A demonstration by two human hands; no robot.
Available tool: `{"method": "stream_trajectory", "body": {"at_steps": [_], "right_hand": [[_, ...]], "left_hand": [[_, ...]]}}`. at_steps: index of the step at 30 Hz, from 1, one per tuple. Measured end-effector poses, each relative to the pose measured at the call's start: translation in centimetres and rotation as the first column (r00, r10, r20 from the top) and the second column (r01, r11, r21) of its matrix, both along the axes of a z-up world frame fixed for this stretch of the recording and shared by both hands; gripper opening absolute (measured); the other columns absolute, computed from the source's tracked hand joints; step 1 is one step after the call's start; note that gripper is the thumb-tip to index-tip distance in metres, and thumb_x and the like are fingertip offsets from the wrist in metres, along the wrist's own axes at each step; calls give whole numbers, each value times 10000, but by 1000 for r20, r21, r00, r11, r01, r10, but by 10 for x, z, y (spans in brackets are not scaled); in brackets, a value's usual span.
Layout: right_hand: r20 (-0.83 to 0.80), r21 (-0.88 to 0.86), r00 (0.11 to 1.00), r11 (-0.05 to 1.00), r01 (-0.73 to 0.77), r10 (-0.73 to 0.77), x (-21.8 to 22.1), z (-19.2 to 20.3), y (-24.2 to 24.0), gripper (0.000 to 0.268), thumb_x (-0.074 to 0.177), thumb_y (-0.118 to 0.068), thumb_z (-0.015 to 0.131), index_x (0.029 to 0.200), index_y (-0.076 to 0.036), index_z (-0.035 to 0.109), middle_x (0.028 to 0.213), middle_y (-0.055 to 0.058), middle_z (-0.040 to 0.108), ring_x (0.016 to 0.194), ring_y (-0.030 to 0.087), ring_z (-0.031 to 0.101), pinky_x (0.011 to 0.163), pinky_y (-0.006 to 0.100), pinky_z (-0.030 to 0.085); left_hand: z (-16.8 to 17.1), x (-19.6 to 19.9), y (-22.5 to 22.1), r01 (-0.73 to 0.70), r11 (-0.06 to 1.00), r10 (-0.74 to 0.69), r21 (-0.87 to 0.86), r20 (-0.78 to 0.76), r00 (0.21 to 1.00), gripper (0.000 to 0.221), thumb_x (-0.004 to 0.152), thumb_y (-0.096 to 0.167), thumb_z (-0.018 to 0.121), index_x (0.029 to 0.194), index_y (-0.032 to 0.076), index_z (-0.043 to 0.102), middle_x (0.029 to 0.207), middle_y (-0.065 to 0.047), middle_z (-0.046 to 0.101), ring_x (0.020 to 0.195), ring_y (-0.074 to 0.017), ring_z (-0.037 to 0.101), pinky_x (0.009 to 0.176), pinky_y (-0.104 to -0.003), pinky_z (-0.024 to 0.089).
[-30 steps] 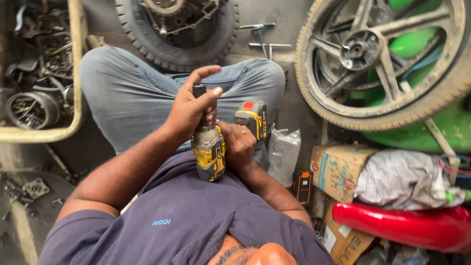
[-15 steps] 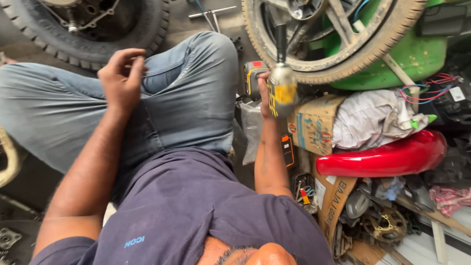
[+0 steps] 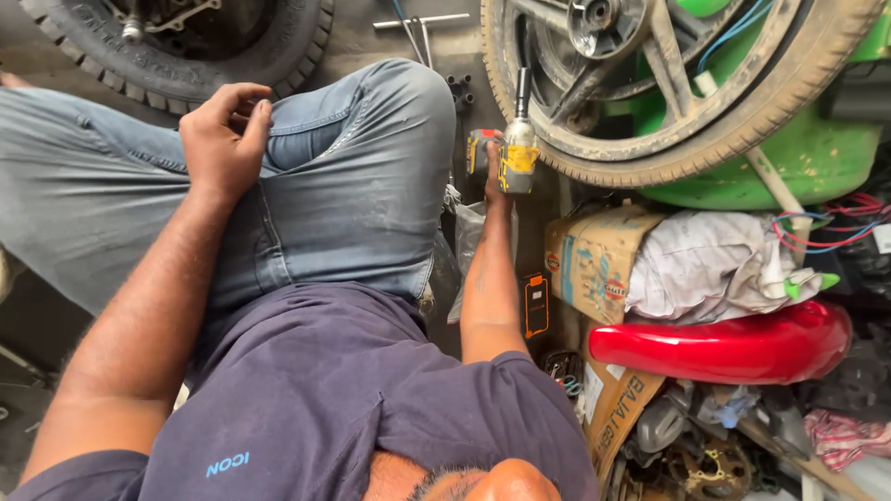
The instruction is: The recorder is assembling or disassembling a motorcycle engine clutch assembly and related components using tools while sitting on the floor.
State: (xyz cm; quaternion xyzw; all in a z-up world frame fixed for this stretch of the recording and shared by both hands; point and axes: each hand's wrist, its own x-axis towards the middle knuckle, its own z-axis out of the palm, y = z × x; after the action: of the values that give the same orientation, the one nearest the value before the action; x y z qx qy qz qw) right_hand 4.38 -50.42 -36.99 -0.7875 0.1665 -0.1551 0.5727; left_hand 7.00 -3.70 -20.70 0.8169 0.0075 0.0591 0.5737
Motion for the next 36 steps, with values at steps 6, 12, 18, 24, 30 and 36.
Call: {"method": "stream_trajectory", "body": {"at_steps": [6,12,18,24,30,36], "right_hand": [[49,-14,999,1000,-18,19,-3,0,-1,460,1004,-132,719,1417,-15,552,1319,62,686,1173,151,618,1048,314,486],[12,-179,1000,984,11,-9,-22,5,-1,431,967,-183,790,1324,-5,628,1243,92,726,1140,190,672,1015,338,531],[-161,-589,862,747,307,-481,-70,31,56,380,852,-365,865,942,-29,711,886,121,729,813,275,710,784,377,563],[-66,-535,997,843,-60,29,-14,36,111,256,945,-210,679,1169,-87,664,1097,121,686,993,317,701,857,408,552],[-204,-641,978,760,-105,-37,100,-59,42,246,940,-207,558,1098,-84,702,1092,215,695,1011,412,671,863,482,520],[-482,-670,876,635,-384,21,127,-20,63,342,935,-388,649,955,-62,750,955,250,721,948,458,689,784,532,537]], "left_hand": [[3,-5,-1,90,981,-102,171,66,993,105,1058,25,724,1161,31,741,993,-103,761,855,-174,748,757,-287,582],[-12,-7,3,188,948,-222,256,112,969,147,1047,-9,709,1183,30,746,1004,-111,758,888,-195,757,808,-305,590],[-10,-7,3,140,970,-165,198,116,979,166,1053,-14,701,1207,29,747,1022,-111,762,910,-204,756,797,-300,586],[1,-9,-2,110,976,-133,190,108,985,135,1051,36,738,1186,42,744,1059,-119,762,891,-205,753,783,-316,585],[5,-3,-6,38,978,-63,207,116,991,131,1015,110,754,1140,70,754,1020,-118,762,842,-226,749,747,-342,589],[13,-1,-5,-80,993,76,89,48,996,135,977,158,733,1097,101,757,953,-99,767,788,-209,757,712,-336,591]]}}
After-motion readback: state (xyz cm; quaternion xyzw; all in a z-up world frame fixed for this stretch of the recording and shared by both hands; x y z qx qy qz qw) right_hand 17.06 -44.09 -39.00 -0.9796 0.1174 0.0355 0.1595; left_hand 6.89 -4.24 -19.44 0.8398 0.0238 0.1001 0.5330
